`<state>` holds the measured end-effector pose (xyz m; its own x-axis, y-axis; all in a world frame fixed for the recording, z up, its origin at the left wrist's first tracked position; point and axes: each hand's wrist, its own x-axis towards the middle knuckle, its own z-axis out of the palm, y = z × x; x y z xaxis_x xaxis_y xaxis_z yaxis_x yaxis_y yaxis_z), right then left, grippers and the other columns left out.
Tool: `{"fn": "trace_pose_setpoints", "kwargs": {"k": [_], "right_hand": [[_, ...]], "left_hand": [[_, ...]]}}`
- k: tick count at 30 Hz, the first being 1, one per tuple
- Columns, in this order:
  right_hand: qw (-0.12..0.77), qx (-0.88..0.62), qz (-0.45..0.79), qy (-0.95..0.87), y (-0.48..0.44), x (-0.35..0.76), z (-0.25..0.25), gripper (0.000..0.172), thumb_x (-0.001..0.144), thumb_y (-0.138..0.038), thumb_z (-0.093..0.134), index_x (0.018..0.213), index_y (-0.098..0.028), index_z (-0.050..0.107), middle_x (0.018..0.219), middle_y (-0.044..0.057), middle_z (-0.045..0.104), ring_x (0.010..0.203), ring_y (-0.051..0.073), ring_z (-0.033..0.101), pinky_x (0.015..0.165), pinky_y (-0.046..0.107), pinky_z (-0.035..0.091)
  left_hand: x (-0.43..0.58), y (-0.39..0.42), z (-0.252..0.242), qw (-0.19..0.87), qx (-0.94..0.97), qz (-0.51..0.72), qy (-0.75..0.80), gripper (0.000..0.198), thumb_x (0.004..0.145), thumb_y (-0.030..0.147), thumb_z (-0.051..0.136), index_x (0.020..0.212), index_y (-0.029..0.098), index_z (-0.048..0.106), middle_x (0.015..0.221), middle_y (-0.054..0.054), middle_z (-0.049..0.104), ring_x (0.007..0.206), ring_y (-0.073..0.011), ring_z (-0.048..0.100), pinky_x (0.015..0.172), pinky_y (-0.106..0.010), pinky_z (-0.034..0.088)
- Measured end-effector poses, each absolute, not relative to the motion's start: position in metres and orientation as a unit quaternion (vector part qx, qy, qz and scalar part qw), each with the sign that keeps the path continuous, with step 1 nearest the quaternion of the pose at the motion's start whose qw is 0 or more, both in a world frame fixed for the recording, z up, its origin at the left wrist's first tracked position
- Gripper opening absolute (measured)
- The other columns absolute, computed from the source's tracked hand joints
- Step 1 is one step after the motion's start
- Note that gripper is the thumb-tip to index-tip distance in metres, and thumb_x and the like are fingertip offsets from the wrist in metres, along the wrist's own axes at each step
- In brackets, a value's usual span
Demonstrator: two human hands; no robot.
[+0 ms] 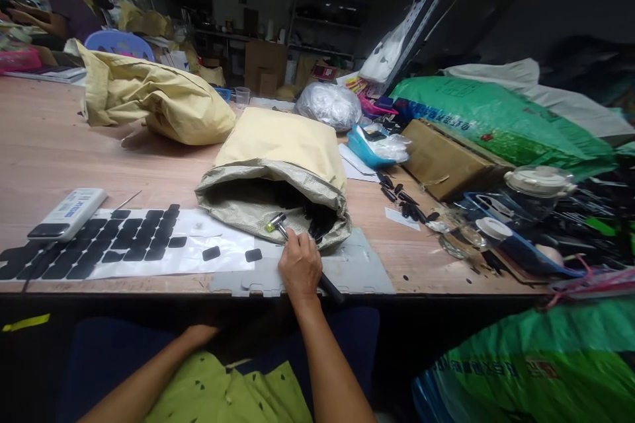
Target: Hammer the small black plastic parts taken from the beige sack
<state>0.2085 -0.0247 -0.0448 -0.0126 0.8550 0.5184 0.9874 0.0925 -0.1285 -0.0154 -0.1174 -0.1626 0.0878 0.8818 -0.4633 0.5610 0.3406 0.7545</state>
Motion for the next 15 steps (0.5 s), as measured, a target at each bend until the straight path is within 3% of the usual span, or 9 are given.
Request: {"fn": "trace_pose_setpoints", "kwargs": {"k": [4,8,12,15], "right_hand": [[0.242,-0.660,-0.139,-0.697,-0.025,0.208,-0.045,0.034,0.090,-0.017,0.050,0.122,-0.020,0.063,0.090,0.004,0.059,0.082,0.018,0.049,0.071,0.029,0.036],[0.246,-0.660,-0.137,-0.697,-0.025,0.208,-0.044,0.034,0.090,-0.017,0.050,0.121,-0.020,0.062,0.091,0.005,0.059,0.082,0.018,0.050,0.072,0.029,0.036],[0.240,-0.661,-0.136,-0.698,-0.025,0.207,-0.043,0.034,0.091,-0.016,0.048,0.121,-0.020,0.062,0.090,0.005,0.059,0.084,0.019,0.050,0.073,0.030,0.036],[0.236,-0.661,-0.134,-0.700,-0.025,0.207,-0.042,0.035,0.091,-0.016,0.048,0.122,-0.019,0.061,0.091,0.006,0.059,0.085,0.020,0.050,0.074,0.030,0.035]], "left_hand": [[-0.022,-0.107,-0.176,0.434,0.550,0.142,0.699,0.060,0.079,0.034,0.063,0.137,0.020,0.057,0.149,-0.006,0.048,0.144,-0.0340,0.033,0.123,-0.043,0.020],[-0.015,-0.111,-0.169,0.449,0.555,0.110,0.692,0.055,0.079,0.036,0.065,0.132,0.022,0.062,0.142,-0.007,0.055,0.141,-0.0362,0.036,0.121,-0.044,0.025],[-0.001,-0.119,-0.126,0.527,0.578,-0.003,0.623,0.043,0.075,0.039,0.069,0.114,0.021,0.072,0.118,-0.009,0.070,0.116,-0.0364,0.060,0.098,-0.045,0.047],[0.007,-0.112,-0.064,0.622,0.649,-0.022,0.437,0.033,0.076,0.043,0.070,0.096,0.019,0.076,0.084,-0.004,0.073,0.081,-0.0233,0.067,0.071,-0.030,0.051]]}}
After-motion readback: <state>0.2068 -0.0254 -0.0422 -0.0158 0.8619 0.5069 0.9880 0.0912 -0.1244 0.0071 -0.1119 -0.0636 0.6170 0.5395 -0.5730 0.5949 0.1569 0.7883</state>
